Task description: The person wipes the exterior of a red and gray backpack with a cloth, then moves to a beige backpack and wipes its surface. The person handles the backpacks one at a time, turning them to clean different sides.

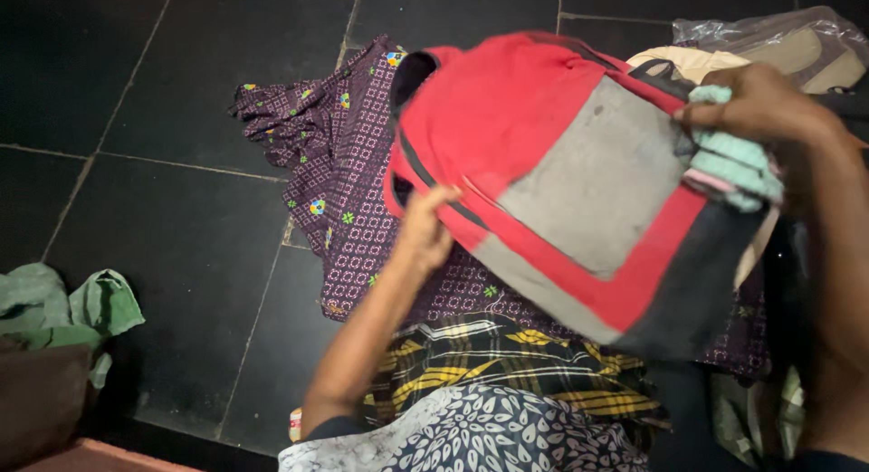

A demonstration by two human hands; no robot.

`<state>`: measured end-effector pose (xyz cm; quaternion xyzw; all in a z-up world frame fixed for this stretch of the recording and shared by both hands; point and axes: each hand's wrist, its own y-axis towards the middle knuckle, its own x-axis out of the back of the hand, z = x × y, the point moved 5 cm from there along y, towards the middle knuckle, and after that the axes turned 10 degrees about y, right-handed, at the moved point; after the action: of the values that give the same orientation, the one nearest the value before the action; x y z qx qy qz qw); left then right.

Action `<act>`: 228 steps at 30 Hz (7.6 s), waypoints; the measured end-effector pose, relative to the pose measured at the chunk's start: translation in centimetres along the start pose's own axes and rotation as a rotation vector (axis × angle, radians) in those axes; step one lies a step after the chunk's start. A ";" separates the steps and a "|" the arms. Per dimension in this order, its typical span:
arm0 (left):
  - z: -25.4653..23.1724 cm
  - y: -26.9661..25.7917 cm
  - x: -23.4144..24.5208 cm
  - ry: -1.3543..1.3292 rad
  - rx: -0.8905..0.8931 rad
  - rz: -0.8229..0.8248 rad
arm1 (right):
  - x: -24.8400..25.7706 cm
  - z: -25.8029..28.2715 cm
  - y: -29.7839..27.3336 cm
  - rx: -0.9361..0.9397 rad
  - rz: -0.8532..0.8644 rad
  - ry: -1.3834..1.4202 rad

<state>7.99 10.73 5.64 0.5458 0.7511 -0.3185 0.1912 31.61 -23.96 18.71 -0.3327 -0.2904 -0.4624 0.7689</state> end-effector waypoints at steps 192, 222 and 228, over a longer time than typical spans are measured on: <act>8.3 14.4 -23.6 1.263 -0.488 0.474 | -8.9 -21.0 -12.2 0.248 -0.666 1.311; 9.4 10.9 -20.9 0.858 -0.212 0.840 | -9.6 -21.1 -12.1 0.256 -0.060 1.969; 8.2 12.9 -13.3 1.461 -0.302 0.452 | -9.1 -15.5 -12.1 0.374 0.417 2.129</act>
<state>24.07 -1.54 4.66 0.7251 0.5924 0.2742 -0.2195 19.11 -35.57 5.33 0.3154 0.5174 -0.3226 0.7272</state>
